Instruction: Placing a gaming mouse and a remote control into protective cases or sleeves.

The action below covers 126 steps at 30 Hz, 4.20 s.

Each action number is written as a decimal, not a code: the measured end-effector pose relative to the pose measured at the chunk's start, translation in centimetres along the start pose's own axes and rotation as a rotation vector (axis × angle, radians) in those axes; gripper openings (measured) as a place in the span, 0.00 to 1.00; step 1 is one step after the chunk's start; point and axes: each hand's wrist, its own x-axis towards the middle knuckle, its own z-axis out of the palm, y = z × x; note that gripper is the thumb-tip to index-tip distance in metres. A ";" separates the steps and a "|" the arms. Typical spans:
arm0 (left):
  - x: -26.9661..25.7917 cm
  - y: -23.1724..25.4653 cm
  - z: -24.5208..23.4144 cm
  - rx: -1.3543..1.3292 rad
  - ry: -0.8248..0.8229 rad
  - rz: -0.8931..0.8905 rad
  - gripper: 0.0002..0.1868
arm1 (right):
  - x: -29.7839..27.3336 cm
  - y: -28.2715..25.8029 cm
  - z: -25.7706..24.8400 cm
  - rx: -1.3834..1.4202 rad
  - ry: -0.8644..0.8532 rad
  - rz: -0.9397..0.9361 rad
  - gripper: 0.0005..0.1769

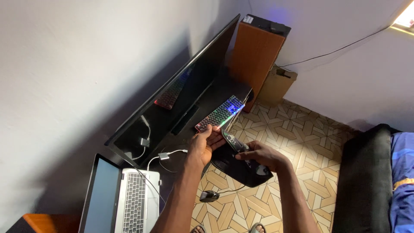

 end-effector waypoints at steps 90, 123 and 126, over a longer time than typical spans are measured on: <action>-1.9 0.6 6.0 0.645 0.125 0.191 0.07 | 0.1 2.1 1.8 0.399 0.100 -0.033 0.21; 6.8 -9.2 3.5 -0.172 0.361 0.206 0.11 | 4.9 3.8 -10.0 0.105 -0.284 0.100 0.23; 8.2 -11.5 1.7 -0.159 0.343 0.291 0.12 | 6.5 6.2 -9.6 0.175 -0.183 0.086 0.23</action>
